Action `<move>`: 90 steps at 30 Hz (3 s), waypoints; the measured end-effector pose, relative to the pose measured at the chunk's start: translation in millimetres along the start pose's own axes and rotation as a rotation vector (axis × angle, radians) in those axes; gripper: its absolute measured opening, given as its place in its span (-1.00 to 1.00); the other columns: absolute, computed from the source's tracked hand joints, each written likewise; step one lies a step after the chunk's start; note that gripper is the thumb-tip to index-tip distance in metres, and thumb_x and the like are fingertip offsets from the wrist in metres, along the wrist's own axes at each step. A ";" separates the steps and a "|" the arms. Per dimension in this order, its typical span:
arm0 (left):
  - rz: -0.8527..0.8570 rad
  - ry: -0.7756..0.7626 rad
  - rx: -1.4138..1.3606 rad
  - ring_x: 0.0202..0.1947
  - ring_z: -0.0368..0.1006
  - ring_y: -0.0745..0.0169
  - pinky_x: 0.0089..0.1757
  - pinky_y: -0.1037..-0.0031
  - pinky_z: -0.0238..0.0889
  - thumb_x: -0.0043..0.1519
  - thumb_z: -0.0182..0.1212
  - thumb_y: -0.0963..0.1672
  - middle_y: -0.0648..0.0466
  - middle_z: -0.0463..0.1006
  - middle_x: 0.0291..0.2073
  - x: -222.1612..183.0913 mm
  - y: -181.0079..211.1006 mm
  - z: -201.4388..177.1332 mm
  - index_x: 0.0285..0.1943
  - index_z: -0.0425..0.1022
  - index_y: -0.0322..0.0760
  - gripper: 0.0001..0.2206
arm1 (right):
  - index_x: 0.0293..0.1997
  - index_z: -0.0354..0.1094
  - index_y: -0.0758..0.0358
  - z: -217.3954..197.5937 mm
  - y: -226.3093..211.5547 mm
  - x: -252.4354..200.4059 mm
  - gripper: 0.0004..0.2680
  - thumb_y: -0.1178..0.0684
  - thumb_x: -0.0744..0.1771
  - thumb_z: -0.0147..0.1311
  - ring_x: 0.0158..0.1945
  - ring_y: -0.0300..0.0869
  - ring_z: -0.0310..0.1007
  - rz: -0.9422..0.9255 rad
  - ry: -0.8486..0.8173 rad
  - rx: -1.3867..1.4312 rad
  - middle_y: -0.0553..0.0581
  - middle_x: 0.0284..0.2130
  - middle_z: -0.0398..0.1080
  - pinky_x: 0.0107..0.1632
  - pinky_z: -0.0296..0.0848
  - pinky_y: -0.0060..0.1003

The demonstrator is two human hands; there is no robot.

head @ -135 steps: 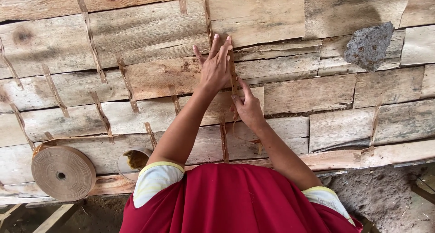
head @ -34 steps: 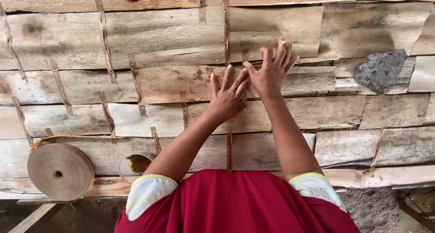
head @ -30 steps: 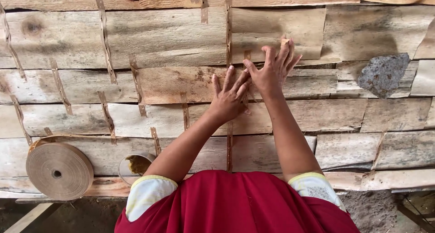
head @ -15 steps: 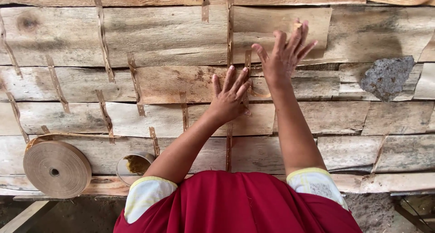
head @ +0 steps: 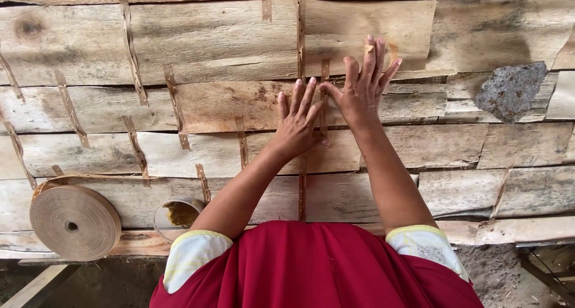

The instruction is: The person repeatedly applies a brown paste to perforated strips and presses them onto a wooden roof surface. They smooth each strip with both hands to secure it in place, working across multiple sections of the roof.

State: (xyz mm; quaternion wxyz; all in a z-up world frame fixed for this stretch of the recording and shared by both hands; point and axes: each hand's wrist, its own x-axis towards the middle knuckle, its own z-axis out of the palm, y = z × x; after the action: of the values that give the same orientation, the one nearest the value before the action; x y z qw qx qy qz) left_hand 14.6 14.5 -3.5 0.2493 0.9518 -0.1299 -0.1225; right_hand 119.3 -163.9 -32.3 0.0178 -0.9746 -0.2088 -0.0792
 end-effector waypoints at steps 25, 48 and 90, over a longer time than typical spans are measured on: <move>-0.039 -0.100 -0.319 0.54 -0.77 -0.37 0.34 -0.28 -0.74 -0.12 0.60 0.22 -0.10 -0.56 0.61 -2.2 -5.7 -17.7 0.68 -0.16 0.04 0.21 | 0.30 0.04 0.15 -61.3 -22.2 -90.4 -0.29 -0.63 0.24 0.06 0.59 0.33 -0.44 -0.100 -0.170 0.107 0.50 0.52 -0.29 0.36 -0.55 0.55; -0.120 -0.218 0.164 0.61 -0.67 -0.07 0.37 -0.15 -0.87 0.58 -0.48 0.18 0.04 -0.58 0.60 137.9 40.4 -48.6 0.69 -0.47 0.17 -0.44 | 0.01 0.17 0.34 -142.9 18.4 -45.7 -0.88 0.27 0.40 0.00 0.14 0.16 0.38 0.312 0.422 0.715 0.37 0.00 0.31 0.25 0.45 0.09; -0.257 0.084 -1.370 -0.80 0.30 0.30 -0.64 0.63 0.11 0.46 -0.09 -0.05 0.01 0.44 -0.76 -341.7 62.1 -58.0 -0.09 0.59 -0.31 -0.67 | 0.35 0.16 0.37 -224.3 -164.7 -169.4 -0.57 0.45 0.30 -0.27 0.08 0.16 0.48 -0.129 0.261 1.012 0.40 0.07 0.42 0.14 0.54 0.01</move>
State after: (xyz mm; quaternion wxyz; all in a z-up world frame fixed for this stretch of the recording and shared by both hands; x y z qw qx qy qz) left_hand -299.6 93.3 134.6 0.7818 0.5920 0.1001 -0.1685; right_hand -133.6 -97.3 161.8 0.5071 -0.8113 -0.2766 -0.0901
